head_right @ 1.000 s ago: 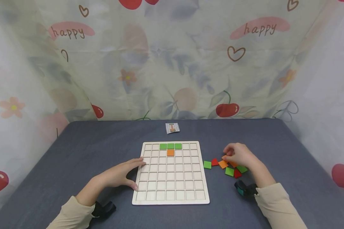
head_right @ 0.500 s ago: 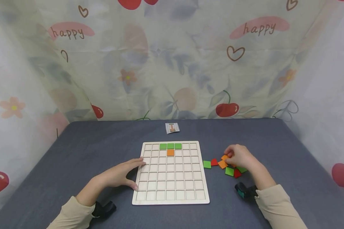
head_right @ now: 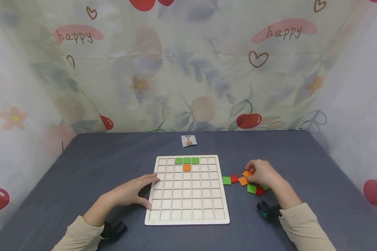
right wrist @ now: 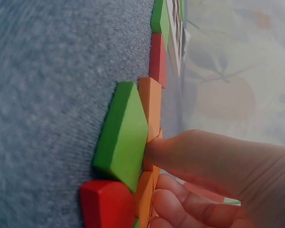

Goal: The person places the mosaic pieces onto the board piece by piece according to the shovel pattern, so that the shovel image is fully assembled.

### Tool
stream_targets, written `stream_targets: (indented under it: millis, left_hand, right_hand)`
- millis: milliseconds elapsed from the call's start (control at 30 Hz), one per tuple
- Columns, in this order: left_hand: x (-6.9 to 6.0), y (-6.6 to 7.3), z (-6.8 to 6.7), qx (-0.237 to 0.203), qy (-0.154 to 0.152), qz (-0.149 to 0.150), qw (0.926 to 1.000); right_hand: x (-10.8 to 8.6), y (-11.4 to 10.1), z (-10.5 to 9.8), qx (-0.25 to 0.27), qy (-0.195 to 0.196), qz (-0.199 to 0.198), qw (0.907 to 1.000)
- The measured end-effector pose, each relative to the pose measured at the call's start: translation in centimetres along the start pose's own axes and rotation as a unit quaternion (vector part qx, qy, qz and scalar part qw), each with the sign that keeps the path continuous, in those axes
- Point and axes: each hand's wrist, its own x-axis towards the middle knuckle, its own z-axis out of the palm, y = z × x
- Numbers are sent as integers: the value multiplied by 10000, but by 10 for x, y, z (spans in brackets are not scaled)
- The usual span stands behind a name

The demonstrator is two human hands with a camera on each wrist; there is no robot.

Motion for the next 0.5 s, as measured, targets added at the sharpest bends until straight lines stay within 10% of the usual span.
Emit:
stream_targets:
  millis: [500]
  left_hand:
    - [0,-1,-1,-32,2,104,9999]
  right_hand:
    - [-2,-5,-4,54,397,-116,9991]
